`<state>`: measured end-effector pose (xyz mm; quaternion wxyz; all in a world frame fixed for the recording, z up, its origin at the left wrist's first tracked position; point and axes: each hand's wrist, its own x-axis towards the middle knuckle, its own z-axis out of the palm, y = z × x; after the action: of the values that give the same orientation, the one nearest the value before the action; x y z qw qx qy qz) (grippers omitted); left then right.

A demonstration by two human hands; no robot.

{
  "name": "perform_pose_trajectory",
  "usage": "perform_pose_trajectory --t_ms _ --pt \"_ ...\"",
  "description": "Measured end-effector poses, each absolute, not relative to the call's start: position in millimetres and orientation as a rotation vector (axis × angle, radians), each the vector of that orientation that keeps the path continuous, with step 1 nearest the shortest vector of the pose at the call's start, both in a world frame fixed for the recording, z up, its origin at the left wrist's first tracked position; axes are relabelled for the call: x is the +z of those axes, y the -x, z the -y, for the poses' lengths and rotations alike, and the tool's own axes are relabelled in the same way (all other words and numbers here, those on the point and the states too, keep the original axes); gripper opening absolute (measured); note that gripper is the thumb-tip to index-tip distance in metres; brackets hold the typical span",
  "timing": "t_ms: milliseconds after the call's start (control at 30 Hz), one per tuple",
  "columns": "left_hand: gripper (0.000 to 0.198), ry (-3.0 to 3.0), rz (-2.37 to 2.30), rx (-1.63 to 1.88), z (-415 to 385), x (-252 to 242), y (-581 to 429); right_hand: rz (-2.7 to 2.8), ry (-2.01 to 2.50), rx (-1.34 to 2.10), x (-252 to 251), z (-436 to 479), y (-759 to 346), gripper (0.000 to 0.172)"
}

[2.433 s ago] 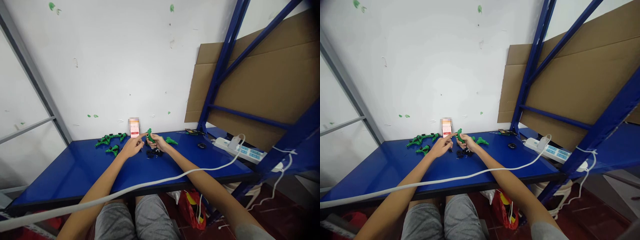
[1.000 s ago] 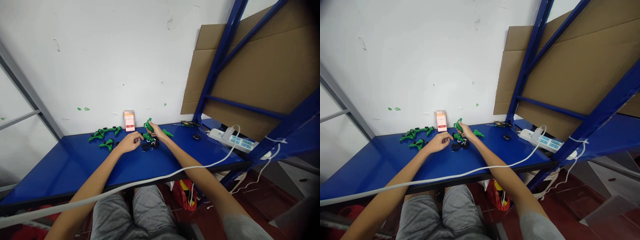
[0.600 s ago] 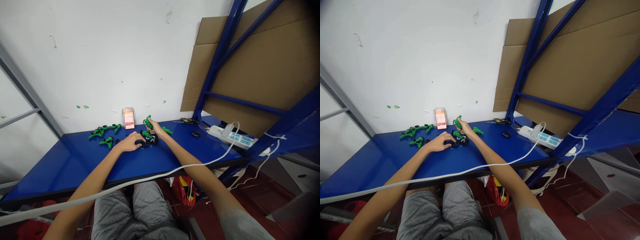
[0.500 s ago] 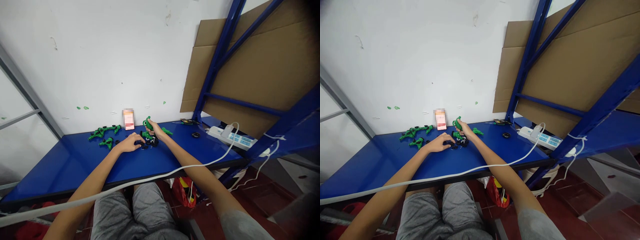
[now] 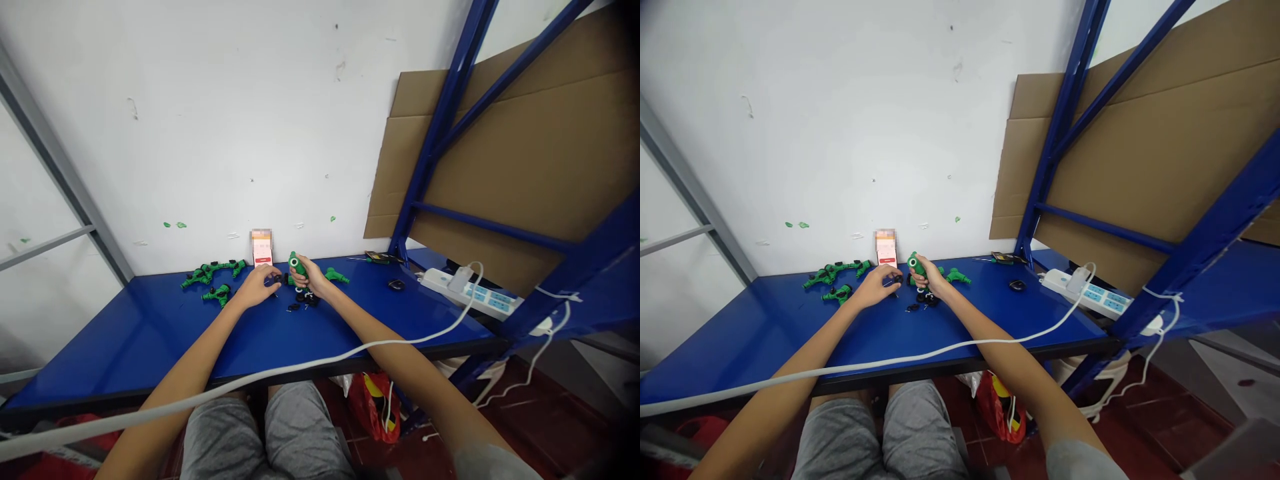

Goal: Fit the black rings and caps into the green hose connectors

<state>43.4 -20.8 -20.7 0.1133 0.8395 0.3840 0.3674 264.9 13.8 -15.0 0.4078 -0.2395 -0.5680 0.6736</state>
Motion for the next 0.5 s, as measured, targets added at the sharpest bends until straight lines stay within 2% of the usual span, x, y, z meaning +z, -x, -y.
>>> perform_pose_trajectory --t_ms 200,500 --pt "0.029 -2.490 -1.155 1.272 30 -10 -44 1.449 0.493 1.781 -10 -11 -268 0.045" --pt "0.027 -2.365 -1.126 1.393 33 -4 -49 1.439 0.654 1.582 -13 -6 -263 0.041"
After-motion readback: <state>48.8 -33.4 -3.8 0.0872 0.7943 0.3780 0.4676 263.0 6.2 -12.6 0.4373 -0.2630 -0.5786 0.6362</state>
